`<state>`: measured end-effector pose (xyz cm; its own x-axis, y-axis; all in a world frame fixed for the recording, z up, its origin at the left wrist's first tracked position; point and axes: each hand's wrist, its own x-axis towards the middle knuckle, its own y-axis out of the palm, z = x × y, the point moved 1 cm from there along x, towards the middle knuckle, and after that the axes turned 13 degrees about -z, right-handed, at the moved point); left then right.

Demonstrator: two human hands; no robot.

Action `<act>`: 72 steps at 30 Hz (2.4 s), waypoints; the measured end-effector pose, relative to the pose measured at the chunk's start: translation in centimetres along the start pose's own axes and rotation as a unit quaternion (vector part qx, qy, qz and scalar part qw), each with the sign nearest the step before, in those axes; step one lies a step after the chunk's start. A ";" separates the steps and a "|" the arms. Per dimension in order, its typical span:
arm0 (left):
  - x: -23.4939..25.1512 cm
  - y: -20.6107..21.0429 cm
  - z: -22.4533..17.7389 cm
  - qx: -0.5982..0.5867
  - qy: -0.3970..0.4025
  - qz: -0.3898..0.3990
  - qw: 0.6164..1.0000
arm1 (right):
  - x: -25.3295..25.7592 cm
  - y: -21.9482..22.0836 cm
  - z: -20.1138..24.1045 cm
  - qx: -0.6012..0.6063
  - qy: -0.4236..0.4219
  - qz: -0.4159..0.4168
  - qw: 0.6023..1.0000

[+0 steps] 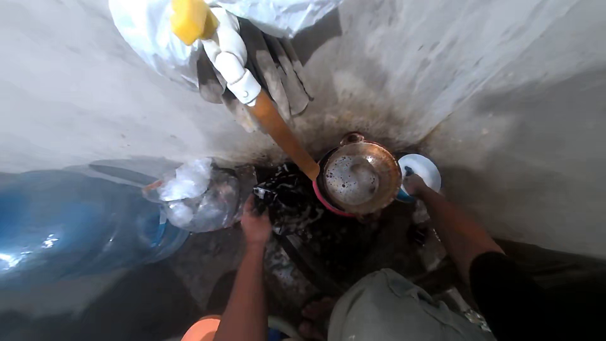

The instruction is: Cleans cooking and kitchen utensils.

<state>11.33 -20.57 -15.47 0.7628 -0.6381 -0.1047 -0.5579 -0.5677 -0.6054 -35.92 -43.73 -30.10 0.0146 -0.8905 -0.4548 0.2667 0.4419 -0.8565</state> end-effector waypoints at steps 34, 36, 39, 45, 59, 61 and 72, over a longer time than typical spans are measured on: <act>-15.6 11.4 -9.8 -0.261 -0.309 0.124 0.906 | -6.1 -3.5 2.4 0.032 0.044 -0.030 0.998; -15.2 10.9 -9.7 -0.261 -0.283 0.088 0.919 | -5.8 -3.4 2.3 0.066 0.068 -0.049 0.994; -14.4 9.7 -9.7 -0.213 -0.227 0.062 0.948 | -5.1 -2.9 2.0 0.062 0.096 -0.127 0.985; -13.5 6.2 -11.1 0.047 -0.060 0.023 0.997 | -5.0 -2.5 1.6 -0.008 0.045 -0.170 0.984; -16.2 1.8 -13.3 0.175 0.145 -0.038 0.973 | -4.0 -4.4 -1.0 0.210 0.058 -0.147 0.965; -16.6 1.2 -12.8 0.142 0.118 -0.031 0.982 | -4.0 -4.6 -1.6 0.195 0.046 -0.179 0.963; -18.5 -0.6 -9.7 -0.154 -0.051 -0.054 0.985 | -10.5 -11.3 2.1 0.429 -0.004 -0.259 0.865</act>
<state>-5.66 -13.46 -5.48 0.8436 -0.5180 -0.1413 -0.5320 -0.7709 -0.3502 -37.08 -39.63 -15.11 -0.3161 -0.9469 -0.0588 0.8564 -0.2581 -0.4472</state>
